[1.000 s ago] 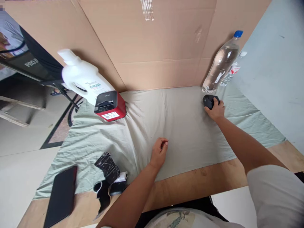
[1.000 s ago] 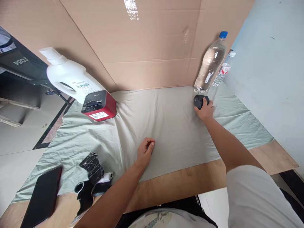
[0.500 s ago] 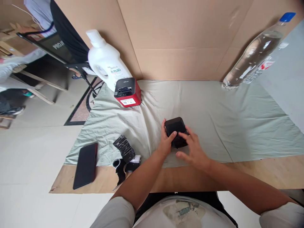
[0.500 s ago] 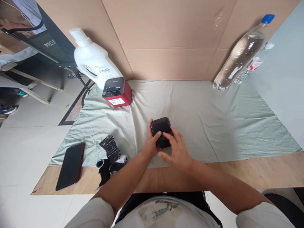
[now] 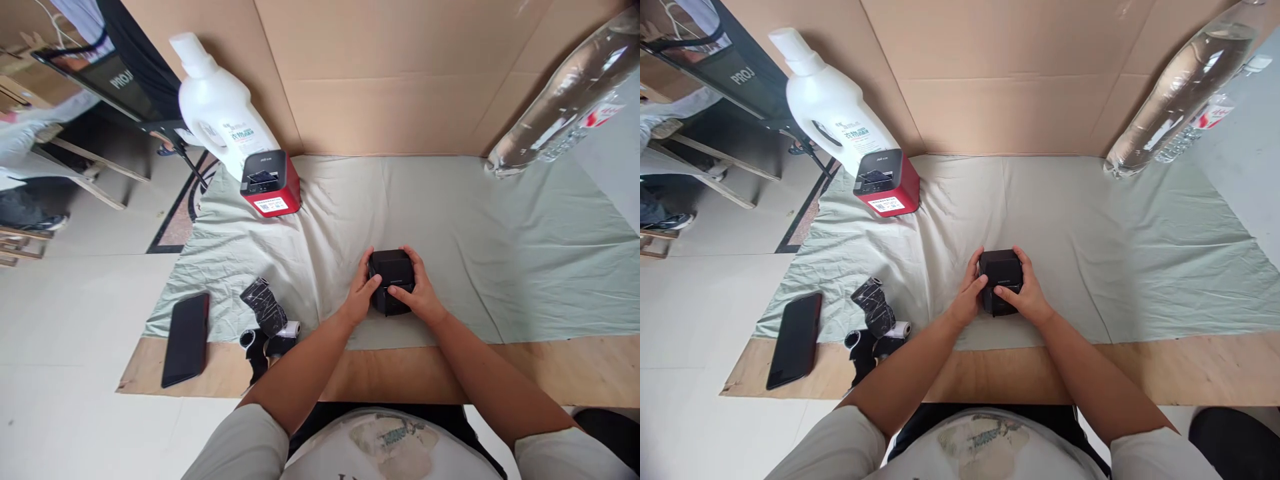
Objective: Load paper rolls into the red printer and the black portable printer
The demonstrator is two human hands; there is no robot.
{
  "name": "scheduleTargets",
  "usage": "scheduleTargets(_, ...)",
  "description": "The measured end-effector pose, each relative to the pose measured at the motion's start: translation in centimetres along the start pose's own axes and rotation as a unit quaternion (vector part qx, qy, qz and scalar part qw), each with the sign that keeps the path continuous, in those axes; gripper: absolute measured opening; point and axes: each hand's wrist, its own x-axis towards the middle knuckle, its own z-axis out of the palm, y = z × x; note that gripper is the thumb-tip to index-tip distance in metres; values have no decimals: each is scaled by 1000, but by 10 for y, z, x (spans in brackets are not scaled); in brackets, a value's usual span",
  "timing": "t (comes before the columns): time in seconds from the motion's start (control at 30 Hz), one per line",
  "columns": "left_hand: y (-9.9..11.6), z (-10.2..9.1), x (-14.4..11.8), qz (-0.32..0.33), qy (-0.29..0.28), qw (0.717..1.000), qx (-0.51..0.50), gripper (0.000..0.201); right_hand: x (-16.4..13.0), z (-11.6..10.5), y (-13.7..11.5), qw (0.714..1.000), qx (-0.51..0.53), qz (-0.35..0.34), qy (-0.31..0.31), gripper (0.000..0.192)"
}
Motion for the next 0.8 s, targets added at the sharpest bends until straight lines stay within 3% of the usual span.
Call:
scheduleTargets(0.1,3,-1,0,-44,6,997,-65,68,1,-5,1,999,39,18,-14,83)
scheduleTargets(0.3,3,-8,2,-108,-12,993,-55,70,1,-11,-1,997,64,50,-19,72)
scheduleTargets(0.6,3,-9,6,-117,7,992,-40,74,3,-25,-2,989,89,70,-96,97)
scheduleTargets(0.7,2,-8,7,-117,21,992,-42,78,6,-27,0,990,91,76,-74,89)
scheduleTargets(0.8,2,-8,8,-118,2,993,-26,77,13,-28,3,997,46,64,23,61)
